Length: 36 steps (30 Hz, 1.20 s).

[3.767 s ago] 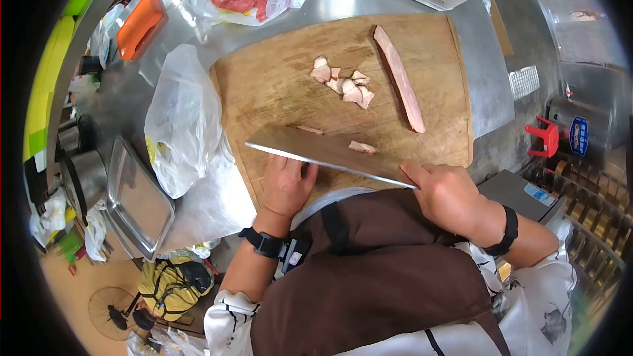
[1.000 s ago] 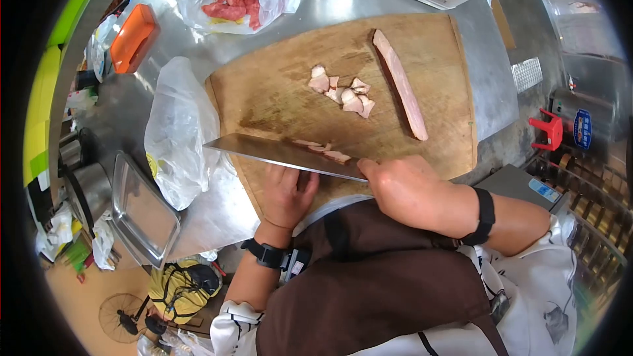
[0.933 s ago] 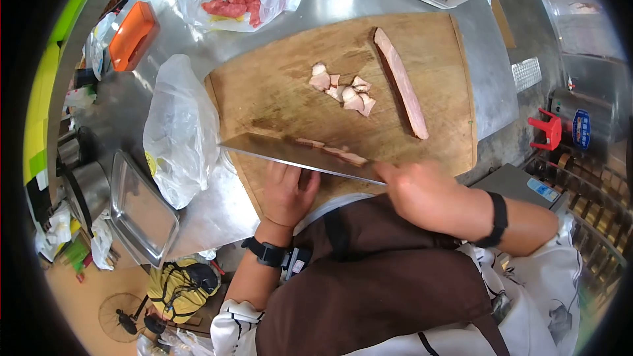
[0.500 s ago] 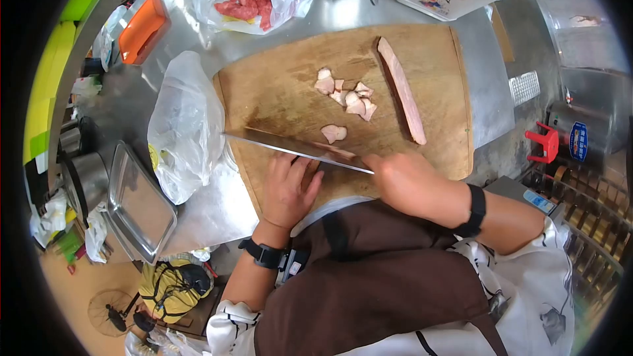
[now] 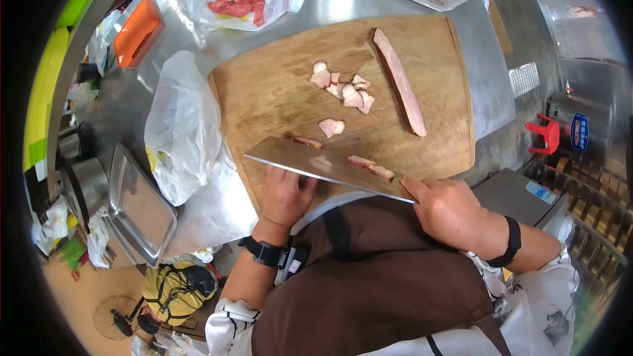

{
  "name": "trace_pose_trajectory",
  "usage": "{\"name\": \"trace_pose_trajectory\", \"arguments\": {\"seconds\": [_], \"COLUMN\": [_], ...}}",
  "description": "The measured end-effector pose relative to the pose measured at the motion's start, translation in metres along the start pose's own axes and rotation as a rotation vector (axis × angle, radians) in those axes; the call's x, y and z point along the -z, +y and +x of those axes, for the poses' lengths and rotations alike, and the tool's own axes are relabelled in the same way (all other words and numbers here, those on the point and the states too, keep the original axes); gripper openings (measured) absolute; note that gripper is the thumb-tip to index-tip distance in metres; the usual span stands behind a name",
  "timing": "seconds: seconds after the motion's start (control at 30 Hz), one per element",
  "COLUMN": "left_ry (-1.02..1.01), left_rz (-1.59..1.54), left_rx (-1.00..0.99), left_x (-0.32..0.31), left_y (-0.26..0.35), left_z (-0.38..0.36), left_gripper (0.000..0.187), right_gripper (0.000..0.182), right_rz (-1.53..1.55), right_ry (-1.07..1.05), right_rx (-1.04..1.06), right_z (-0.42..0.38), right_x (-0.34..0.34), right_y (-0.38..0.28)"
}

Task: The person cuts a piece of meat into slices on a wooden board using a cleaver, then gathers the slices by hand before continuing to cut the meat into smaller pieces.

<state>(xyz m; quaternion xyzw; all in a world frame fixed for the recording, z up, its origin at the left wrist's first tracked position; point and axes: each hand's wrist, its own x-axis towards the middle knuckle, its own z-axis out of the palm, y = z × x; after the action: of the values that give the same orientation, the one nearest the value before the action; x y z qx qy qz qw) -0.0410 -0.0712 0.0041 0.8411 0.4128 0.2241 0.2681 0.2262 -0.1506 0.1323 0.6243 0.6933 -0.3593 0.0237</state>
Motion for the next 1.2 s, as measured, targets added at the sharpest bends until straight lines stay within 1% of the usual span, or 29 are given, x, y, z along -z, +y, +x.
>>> {"name": "trace_pose_trajectory", "arguments": {"seconds": [0.2,0.3,0.4,0.5,0.6,0.7,0.8,0.9,1.0,1.03,1.13,1.2], "left_ry": [0.0,0.012,0.022,0.003,-0.02,0.001,0.016,-0.008,0.011,0.004,-0.003,-0.001], "left_rz": [-0.02,-0.033,-0.022,-0.018,-0.015,-0.013,-0.021,-0.02,-0.028,-0.037,-0.045,-0.025], "left_rx": [-0.001,0.032,0.027,0.031,0.004,0.049,0.038,0.055,0.021,0.027,0.022,0.004], "left_x": [0.001,0.001,0.0,0.0,0.001,0.0,0.001,0.0,-0.001,-0.002,-0.004,-0.001], "left_y": [-0.001,-0.001,-0.003,-0.002,-0.002,-0.002,-0.002,-0.002,-0.002,-0.003,-0.004,-0.003], "left_z": [0.004,0.004,0.003,0.004,0.005,0.005,0.005,0.004,0.007,0.006,0.006,0.008], "left_gripper": [0.035,0.036,0.036,0.036,0.037,0.038,0.038,0.037,0.035,0.036,0.039,0.038], "right_gripper": [0.023,0.023,0.024,0.025,0.026,0.027,0.028,0.029,0.016,0.028,0.026,0.024], "right_rz": [0.014,0.037,0.029,0.069,0.056,0.066,0.057,0.04,0.107,0.094,0.125,0.156], "right_ry": [-0.056,-0.023,-0.04,-0.048,-0.099,-0.1,-0.073,-0.141,-0.155,-0.18,-0.08,-0.003], "right_rx": [-0.01,0.067,0.079,0.067,0.018,0.067,0.146,0.06,0.017,-0.002,0.159,0.195], "right_z": [0.011,0.034,0.049,0.034,0.02,0.049,0.071,0.047,0.035,0.042,0.088,0.099], "right_x": [-0.001,-0.003,-0.008,0.0,0.008,0.0,-0.004,0.003,0.01,0.002,-0.018,-0.026], "right_y": [0.001,-0.004,-0.01,-0.002,0.006,-0.005,-0.014,-0.002,0.004,0.002,-0.009,-0.012]}}
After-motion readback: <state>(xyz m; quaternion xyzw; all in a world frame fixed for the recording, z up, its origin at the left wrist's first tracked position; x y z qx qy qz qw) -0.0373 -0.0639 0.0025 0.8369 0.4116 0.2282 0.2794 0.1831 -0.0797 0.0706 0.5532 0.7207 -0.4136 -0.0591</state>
